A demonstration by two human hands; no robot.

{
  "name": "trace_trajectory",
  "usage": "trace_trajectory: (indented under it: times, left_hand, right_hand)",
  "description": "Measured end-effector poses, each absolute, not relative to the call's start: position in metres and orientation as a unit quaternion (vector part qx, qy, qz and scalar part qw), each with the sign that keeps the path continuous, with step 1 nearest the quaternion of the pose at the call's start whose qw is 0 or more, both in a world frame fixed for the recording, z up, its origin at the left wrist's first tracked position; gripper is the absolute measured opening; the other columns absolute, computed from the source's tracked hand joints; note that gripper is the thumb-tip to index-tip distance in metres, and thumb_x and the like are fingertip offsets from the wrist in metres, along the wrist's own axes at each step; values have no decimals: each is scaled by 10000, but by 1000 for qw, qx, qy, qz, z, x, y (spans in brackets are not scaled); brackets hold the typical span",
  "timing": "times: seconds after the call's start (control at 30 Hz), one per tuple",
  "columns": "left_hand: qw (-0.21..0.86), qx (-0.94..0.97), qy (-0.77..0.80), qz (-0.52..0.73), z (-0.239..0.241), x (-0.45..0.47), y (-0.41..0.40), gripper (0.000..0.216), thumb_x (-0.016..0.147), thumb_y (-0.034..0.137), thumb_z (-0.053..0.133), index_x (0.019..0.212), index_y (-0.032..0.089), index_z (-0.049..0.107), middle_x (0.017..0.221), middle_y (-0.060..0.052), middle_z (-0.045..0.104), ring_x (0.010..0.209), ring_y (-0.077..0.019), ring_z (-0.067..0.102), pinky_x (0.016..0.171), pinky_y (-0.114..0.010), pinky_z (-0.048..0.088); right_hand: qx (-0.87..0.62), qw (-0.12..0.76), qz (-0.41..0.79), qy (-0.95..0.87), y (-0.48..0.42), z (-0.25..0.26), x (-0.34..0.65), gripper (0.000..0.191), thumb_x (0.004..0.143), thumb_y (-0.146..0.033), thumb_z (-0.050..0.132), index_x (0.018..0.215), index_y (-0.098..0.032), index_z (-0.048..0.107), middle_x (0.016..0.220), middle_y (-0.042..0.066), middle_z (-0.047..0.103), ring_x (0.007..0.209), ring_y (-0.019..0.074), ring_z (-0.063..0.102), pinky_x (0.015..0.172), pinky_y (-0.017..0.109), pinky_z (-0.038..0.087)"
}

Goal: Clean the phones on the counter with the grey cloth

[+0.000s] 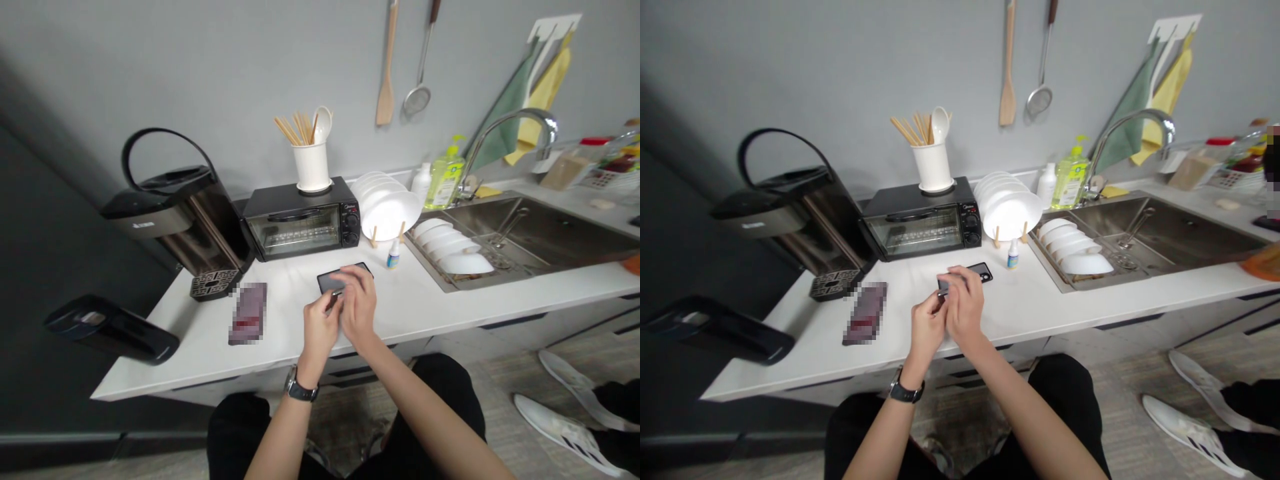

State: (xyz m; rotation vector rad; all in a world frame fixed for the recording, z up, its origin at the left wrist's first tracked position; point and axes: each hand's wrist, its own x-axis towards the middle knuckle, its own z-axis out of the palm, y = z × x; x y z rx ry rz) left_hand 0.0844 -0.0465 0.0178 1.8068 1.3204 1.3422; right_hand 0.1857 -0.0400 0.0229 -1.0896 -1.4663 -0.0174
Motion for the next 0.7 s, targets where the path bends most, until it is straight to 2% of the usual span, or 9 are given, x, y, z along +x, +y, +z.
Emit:
trace_trajectory:
  times: [0.1, 0.2, 0.27, 0.33, 0.43, 0.5, 0.53, 0.6, 0.7]
  left_hand:
    - [242, 673, 502, 486, 15, 78, -39, 234, 870, 191, 573, 641, 173, 615, 606, -27, 649, 574, -143, 562, 566, -240, 417]
    - [232, 671, 511, 485, 13, 75, -32, 278, 825, 175, 559, 551, 196, 517, 527, -6, 562, 517, -126, 475, 536, -250, 356]
    - [229, 667, 513, 489, 12, 76, -30, 292, 859, 222, 538, 570, 201, 503, 514, 15, 518, 504, -115, 421, 526, -247, 329]
    - [229, 668, 510, 492, 12, 76, -30, 282, 896, 262, 518, 622, 197, 533, 532, 25, 523, 511, -109, 401, 529, -241, 326]
    - [224, 673, 505, 492, 13, 75, -30, 268, 888, 236, 515, 625, 191, 534, 546, 17, 551, 529, -108, 404, 542, -241, 333]
    - [219, 674, 507, 491, 13, 73, -30, 261, 841, 192, 535, 584, 193, 494, 528, 16, 540, 528, -107, 402, 541, -244, 324]
    - [217, 673, 508, 491, 12, 73, -29, 257, 824, 176, 538, 575, 195, 481, 519, 20, 528, 524, -106, 398, 537, -244, 318]
    - [217, 672, 509, 492, 11, 71, -27, 254, 835, 177, 532, 585, 195, 489, 512, 31, 508, 514, -103, 390, 528, -239, 312]
    - [223, 672, 509, 490, 8, 71, -24, 267, 885, 217, 532, 620, 187, 537, 530, 33, 527, 519, -105, 427, 530, -225, 337]
  right_hand:
    - [-367, 457, -100, -804, -33, 37, 199, 339, 1088, -269, 389, 1146, -257, 724, 1102, 51, 743, 1132, 230, 609, 1143, 453, 340]
    - [-361, 355, -124, -853, -27, 50, 212, 279, 1076, -380, 495, 1163, -215, 702, 1029, 57, 743, 986, 225, 625, 967, 389, 416]
    - [-464, 349, -117, -805, -25, 59, 215, 351, 1034, -498, 558, 1106, -183, 694, 974, 74, 726, 889, 233, 621, 792, 360, 417]
    - [-551, 346, -109, -751, -25, 66, 212, 381, 989, -546, 605, 976, -173, 682, 912, 81, 704, 819, 238, 606, 709, 356, 387]
    - [-513, 312, -121, -790, -27, 71, 202, 212, 990, -346, 609, 857, -189, 659, 857, 78, 686, 854, 252, 593, 766, 370, 399]
    - [-415, 291, -128, -853, -26, 72, 199, 136, 983, -187, 562, 913, -187, 678, 881, 71, 698, 907, 251, 590, 842, 378, 408]
    - [-386, 287, -128, -867, -26, 72, 199, 145, 984, -164, 545, 976, -183, 688, 910, 70, 706, 923, 249, 592, 865, 380, 409]
    - [-414, 306, -122, -849, -24, 71, 202, 167, 1004, -260, 563, 1077, -174, 686, 968, 79, 716, 926, 250, 606, 837, 377, 414]
    - [-554, 326, -110, -758, -25, 71, 208, 363, 971, -530, 614, 968, -174, 686, 908, 87, 707, 819, 247, 620, 703, 360, 388]
